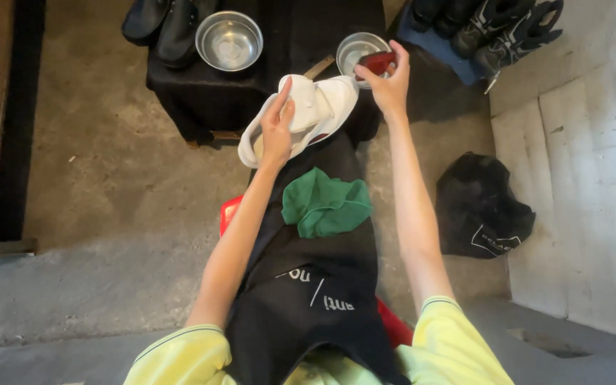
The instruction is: The person wipes a white sneaker with a green cloth, then uses a red sponge to scrub the shoe's upper and sole. The person repeatedly dips the sponge into a metal bowl of water and scrubs the shoe. The shoe remains on the person's lap throughout the clip.
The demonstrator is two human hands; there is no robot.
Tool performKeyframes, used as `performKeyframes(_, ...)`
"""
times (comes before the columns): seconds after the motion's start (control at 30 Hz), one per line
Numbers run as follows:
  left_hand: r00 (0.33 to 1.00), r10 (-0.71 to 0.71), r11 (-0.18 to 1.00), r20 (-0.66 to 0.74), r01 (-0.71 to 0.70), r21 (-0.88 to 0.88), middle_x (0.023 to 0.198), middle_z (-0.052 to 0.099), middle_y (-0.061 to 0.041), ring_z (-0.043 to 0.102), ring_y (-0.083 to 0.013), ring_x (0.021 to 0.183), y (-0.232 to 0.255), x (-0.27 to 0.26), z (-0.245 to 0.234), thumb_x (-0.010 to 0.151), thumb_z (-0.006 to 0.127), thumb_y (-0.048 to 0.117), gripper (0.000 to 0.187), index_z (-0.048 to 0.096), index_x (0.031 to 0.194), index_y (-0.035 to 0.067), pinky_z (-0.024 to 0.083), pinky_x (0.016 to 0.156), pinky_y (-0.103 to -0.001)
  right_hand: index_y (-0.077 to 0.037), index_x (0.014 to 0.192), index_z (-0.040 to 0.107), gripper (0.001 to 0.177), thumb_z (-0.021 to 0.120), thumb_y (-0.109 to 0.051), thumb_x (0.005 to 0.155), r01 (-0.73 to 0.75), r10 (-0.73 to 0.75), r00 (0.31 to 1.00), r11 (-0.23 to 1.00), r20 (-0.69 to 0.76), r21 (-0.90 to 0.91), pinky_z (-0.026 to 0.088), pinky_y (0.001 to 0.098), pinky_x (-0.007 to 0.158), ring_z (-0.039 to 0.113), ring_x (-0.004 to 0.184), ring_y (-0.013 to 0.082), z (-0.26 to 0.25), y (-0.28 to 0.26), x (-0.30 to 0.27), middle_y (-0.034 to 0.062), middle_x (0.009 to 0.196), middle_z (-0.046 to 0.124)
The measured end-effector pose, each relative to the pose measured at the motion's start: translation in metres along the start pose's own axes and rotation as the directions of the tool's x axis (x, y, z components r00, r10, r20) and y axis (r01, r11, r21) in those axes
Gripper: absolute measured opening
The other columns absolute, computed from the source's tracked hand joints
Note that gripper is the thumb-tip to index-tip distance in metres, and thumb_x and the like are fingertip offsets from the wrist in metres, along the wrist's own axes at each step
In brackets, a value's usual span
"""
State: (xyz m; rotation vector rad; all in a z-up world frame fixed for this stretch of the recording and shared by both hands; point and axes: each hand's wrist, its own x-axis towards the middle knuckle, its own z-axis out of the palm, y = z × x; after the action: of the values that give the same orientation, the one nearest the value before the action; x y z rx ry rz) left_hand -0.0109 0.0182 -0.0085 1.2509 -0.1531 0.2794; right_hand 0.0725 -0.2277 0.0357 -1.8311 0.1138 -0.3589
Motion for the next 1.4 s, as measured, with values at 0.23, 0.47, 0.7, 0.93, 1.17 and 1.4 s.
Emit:
performKeyframes(0.23,0.998,-0.054,0.995,0.017,0.053,0.084,0.154,0.054,-0.013,0.051,-0.0198,0.141,0.0,0.001,-0.001,0.106,0.058,0.026,0.047,0.053,0.148,0.005,0.039,0.118,-0.033,-0.016,0.139,0.048,0.086,0.099,-0.033,0.072,0.097,-0.075,0.995,0.894,0.069,-0.437,0.054,0.0396,0.101,0.058,0.127,0.0298,0.048,0.002,0.053,0.0091,0.14,0.059)
performKeyframes(0.47,0.99,-0.112,0.99,-0.082,0.118,0.077,0.154,0.054,-0.012,0.048,-0.0176,0.142,-0.013,0.017,-0.01,0.104,0.057,0.023,0.047,0.054,0.148,0.005,0.034,0.12,-0.031,-0.014,0.143,0.043,0.103,0.093,-0.054,0.062,0.171,-0.007,0.97,0.731,0.243,-0.661,0.041,0.0472,0.101,0.059,0.115,0.0408,0.123,0.061,0.145,0.0188,0.126,0.064)
performKeyframes(0.7,0.965,-0.223,0.973,-0.14,0.229,0.023,0.146,0.06,-0.01,0.05,-0.0168,0.137,-0.037,0.016,-0.012,0.103,0.061,0.014,0.045,0.058,0.148,0.011,0.038,0.121,-0.04,-0.016,0.145,0.04,0.114,0.092,-0.066,0.058,0.224,0.106,0.93,0.594,0.351,-0.773,0.034,0.0484,0.108,0.059,0.123,0.0412,0.16,0.111,0.19,0.0202,0.131,0.064)
performKeyframes(0.93,0.945,-0.318,0.939,-0.081,0.302,-0.162,0.159,0.048,-0.01,0.045,-0.0195,0.144,-0.017,0.03,-0.005,0.099,0.065,0.009,0.057,0.049,0.154,0.01,0.041,0.12,-0.038,-0.012,0.144,0.041,0.111,0.091,-0.062,0.058,0.254,0.093,0.925,0.574,0.369,-0.779,0.028,0.052,0.112,0.061,0.124,0.0409,0.167,0.143,0.187,0.0231,0.133,0.063)
performKeyframes(1.17,0.953,-0.296,0.949,-0.071,0.285,-0.134,0.154,0.051,-0.012,0.047,-0.0209,0.141,-0.026,0.024,0.002,0.097,0.066,0.006,0.057,0.052,0.152,0.01,0.043,0.119,-0.041,-0.004,0.153,0.037,0.116,0.088,-0.067,0.07,0.125,0.083,0.949,0.789,0.306,-0.601,0.015,0.0621,0.123,0.039,0.147,0.049,0.128,0.076,0.159,0.0331,0.154,0.042)
performKeyframes(1.4,0.961,-0.267,0.963,-0.077,0.262,-0.067,0.157,0.047,-0.014,0.042,-0.0232,0.147,-0.018,0.024,0.001,0.096,0.066,0.003,0.062,0.049,0.155,0.013,0.034,0.124,-0.041,-0.005,0.119,0.065,0.034,0.075,-0.031,0.099,0.247,-0.25,0.951,0.968,-0.184,-0.038,0.042,0.0446,0.109,0.061,0.117,0.0331,0.045,-0.012,0.041,0.0145,0.114,0.062)
